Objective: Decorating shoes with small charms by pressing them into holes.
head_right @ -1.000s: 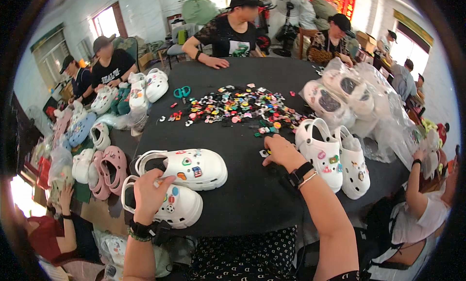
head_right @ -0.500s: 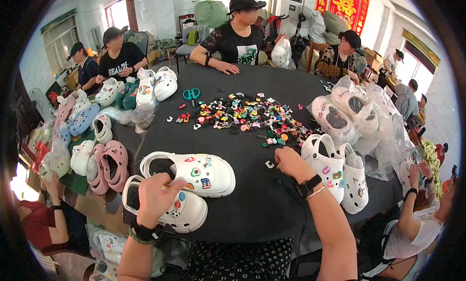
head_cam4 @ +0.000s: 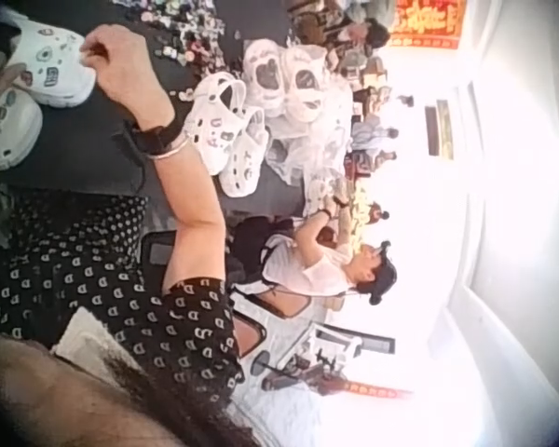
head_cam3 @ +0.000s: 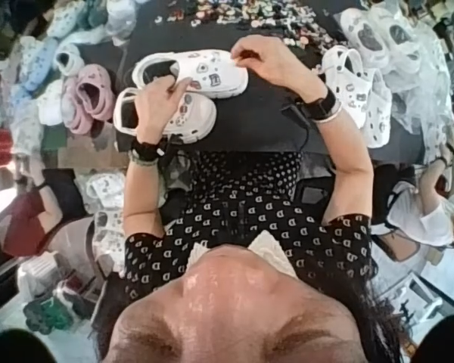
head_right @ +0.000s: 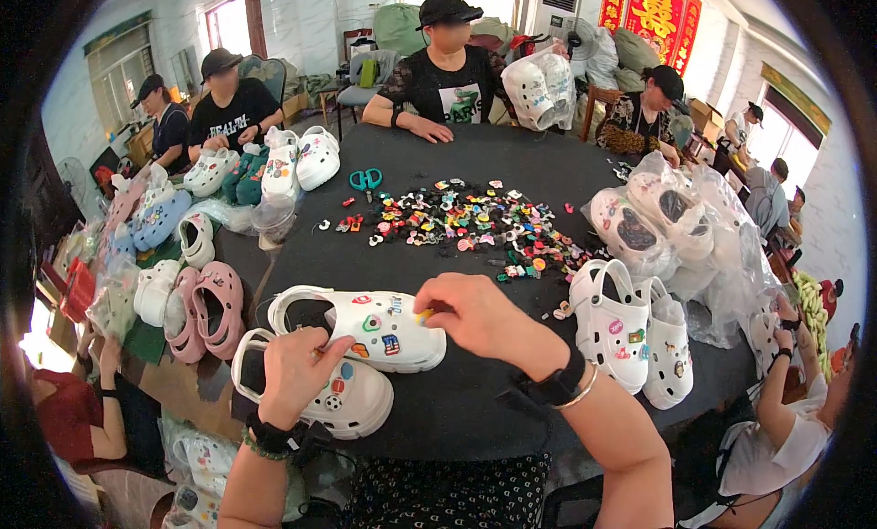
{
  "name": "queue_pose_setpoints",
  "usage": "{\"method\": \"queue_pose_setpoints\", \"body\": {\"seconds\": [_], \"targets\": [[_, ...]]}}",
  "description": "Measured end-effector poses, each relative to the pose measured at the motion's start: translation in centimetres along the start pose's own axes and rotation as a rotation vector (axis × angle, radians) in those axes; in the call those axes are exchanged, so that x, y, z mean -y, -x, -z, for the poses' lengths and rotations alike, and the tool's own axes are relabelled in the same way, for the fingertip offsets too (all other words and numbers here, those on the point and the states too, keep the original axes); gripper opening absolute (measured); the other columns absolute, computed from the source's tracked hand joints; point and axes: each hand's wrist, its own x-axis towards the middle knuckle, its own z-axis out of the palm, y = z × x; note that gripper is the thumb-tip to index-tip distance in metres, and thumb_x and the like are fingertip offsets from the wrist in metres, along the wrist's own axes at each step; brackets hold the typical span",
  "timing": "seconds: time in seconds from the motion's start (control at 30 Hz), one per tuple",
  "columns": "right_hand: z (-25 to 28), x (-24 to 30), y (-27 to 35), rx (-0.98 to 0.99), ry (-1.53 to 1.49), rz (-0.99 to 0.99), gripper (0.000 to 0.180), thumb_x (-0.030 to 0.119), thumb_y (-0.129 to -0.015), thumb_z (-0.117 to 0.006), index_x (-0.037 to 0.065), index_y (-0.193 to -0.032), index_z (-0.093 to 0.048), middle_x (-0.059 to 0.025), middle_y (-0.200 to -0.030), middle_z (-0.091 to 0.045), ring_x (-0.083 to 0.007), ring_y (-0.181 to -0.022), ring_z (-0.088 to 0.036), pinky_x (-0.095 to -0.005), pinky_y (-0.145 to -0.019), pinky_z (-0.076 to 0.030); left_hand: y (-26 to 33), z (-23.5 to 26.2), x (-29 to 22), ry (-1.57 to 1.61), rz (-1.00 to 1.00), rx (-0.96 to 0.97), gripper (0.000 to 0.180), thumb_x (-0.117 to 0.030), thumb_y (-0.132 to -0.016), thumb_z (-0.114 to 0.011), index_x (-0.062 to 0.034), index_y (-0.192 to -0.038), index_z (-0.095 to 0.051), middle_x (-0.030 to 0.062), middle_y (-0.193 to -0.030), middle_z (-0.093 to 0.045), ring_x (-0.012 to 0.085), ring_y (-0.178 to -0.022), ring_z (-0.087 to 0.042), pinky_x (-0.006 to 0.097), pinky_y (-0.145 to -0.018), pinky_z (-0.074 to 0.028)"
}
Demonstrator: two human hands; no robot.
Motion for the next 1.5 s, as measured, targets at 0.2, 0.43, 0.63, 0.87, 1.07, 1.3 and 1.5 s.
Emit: {"method": "queue_pose_setpoints", "body": {"seconds": [0.2,0.43,0.63,0.87,1.07,1.3,1.5], "targets": [[-3.5,1.3,-1.6,0.026,-0.056,0.028,0.017,0.0,-0.082,-0.069,0.001,-0.098,-0.065,-0.0129,-0.091,-0.067,-0.0252,-0.082,-0.067,-0.035,-0.074,-0.054,-0.1,-0.2,0.0,-0.003,0.006,-0.011,0.044,-0.038,-0.083,-0.074,-0.0023,-0.063,-0.058,0.0115,-0.058,-0.056,0.0296,-0.05,-0.054,0.038,-0.048,-0.039],[-4.1,1.2,-3.0,-0.105,0.097,0.08,0.013,-0.002,-0.083,-0.067,0.001,-0.095,-0.064,-0.0108,-0.088,-0.065,-0.0218,-0.08,-0.067,-0.0337,-0.072,-0.054,-0.2,-0.1,-0.1,0.014,0.032,0.0,0.045,-0.039,-0.083,-0.074,-0.0027,-0.062,-0.057,0.0113,-0.059,-0.056,0.0303,-0.051,-0.055,0.038,-0.049,-0.04],[-2.8,-1.0,-5.7,-0.009,-0.008,0.048,0.014,0.0,-0.078,-0.067,0.002,-0.091,-0.066,-0.0126,-0.086,-0.062,-0.0282,-0.083,-0.064,-0.0376,-0.074,-0.051,0.1,-0.1,0.1,-0.024,0.011,-0.009,0.046,-0.041,-0.083,-0.073,-0.0034,-0.062,-0.057,0.0115,-0.059,-0.055,0.0308,-0.052,-0.055,0.039,-0.049,-0.041],[-2.9,-2.0,-8.2,0.214,0.073,-0.028,0.015,-0.002,-0.078,-0.067,0.002,-0.092,-0.07,-0.0096,-0.086,-0.068,-0.0222,-0.08,-0.066,-0.0331,-0.072,-0.052,0.2,0.0,-0.1,-0.046,0.001,0.003,0.042,-0.042,-0.084,-0.072,-0.0068,-0.064,-0.06,0.0073,-0.059,-0.058,0.0263,-0.053,-0.059,0.037,-0.049,-0.043],[-2.8,-2.2,-9.0,0.303,0.058,-0.069,0.015,0.0,-0.08,-0.067,0.003,-0.094,-0.072,-0.0094,-0.086,-0.07,-0.0207,-0.08,-0.067,-0.0328,-0.072,-0.052,0.0,-0.1,0.1,-0.078,0.012,0.01,0.042,-0.042,-0.084,-0.072,-0.0068,-0.065,-0.06,0.0069,-0.06,-0.057,0.0265,-0.053,-0.059,0.037,-0.05,-0.044],[-2.3,-1.7,-8.7,0.32,-0.035,-0.107,0.017,0.002,-0.084,-0.065,0.001,-0.1,-0.069,-0.0076,-0.091,-0.07,-0.0149,-0.084,-0.065,-0.0301,-0.078,-0.052,0.2,1.1,-1.1,-0.042,0.065,0.058,0.043,-0.043,-0.086,-0.069,-0.0054,-0.066,-0.061,0.0095,-0.062,-0.058,0.0296,-0.055,-0.059,0.04,-0.05,-0.043],[-3.0,-5.4,-7.9,0.33,-0.249,-0.118,0.015,0.003,-0.086,-0.065,0.002,-0.101,-0.066,-0.0063,-0.089,-0.07,-0.0152,-0.085,-0.065,-0.0301,-0.077,-0.052,-0.9,3.6,-3.1,-0.343,0.099,0.22,0.039,-0.041,-0.088,-0.067,-0.0053,-0.073,-0.071,0.0116,-0.067,-0.063,0.0318,-0.063,-0.061,0.042,-0.059,-0.047]]}}
